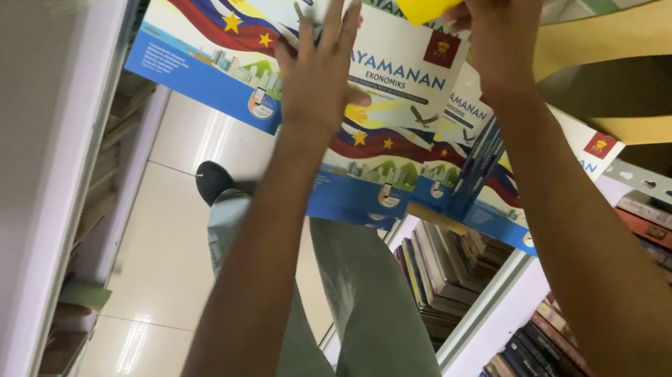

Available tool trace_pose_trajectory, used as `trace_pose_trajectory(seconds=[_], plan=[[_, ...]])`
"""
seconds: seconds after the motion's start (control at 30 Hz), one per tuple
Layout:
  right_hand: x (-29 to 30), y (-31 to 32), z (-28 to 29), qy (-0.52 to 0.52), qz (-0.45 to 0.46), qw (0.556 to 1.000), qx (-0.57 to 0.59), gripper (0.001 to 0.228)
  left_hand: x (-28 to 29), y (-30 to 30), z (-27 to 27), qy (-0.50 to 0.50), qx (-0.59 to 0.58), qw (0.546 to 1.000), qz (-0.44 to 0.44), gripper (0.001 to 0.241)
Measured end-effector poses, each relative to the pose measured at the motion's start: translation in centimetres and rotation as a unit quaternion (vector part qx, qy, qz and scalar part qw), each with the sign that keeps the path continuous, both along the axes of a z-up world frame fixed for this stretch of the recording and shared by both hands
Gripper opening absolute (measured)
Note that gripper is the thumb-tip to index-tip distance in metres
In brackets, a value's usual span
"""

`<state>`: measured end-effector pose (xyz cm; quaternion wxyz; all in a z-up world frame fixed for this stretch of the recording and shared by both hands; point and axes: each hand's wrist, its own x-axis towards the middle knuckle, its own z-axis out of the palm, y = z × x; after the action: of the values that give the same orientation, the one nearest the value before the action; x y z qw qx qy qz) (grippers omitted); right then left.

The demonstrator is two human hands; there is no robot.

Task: Insert colored paper tags into textbooks and organize them on library shelves.

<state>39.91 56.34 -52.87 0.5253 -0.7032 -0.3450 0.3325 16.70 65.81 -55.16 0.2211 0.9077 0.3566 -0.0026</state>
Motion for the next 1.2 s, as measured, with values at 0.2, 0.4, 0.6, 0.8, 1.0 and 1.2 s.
trace_pose_trajectory(seconds=[0.2, 0.4, 0.6, 0.8, 1.0, 1.2], plan=[[0.1, 2.0, 0.1, -0.023, -0.010, 0.999, -0.021, 0.018, 2.6, 1.9, 0.1, 0.040, -0.014, 0.998, -0.039, 0.130], [0.5, 1.7, 0.8, -0.001, -0.030, 0.999, -0.017, 0.013, 3.2, 2.3, -0.9, 0.019, 0.026, 0.997, -0.063, 0.125], [2.1, 0.8, -2.1, -0.054, -0.038, 0.998, 0.008, 0.014, 1.4, 1.7, -0.4, -0.012, 0.035, 0.998, -0.053, 0.125], [0.2, 2.6, -0.2, -0.105, 0.027, 0.993, -0.041, 0.018, 0.5, 1.4, -0.6, -0.035, 0.063, 0.996, -0.049, 0.127], [-2.3, 4.6, 3.2, -0.161, 0.266, 0.933, -0.181, 0.022, -0.2, 1.5, 0.7, 0.000, 0.046, 0.998, -0.051, 0.121], [-4.0, 5.8, 4.4, -0.213, 0.353, 0.887, -0.208, 0.027, -1.5, 1.0, 1.5, -0.045, 0.037, 0.998, -0.019, 0.116]])
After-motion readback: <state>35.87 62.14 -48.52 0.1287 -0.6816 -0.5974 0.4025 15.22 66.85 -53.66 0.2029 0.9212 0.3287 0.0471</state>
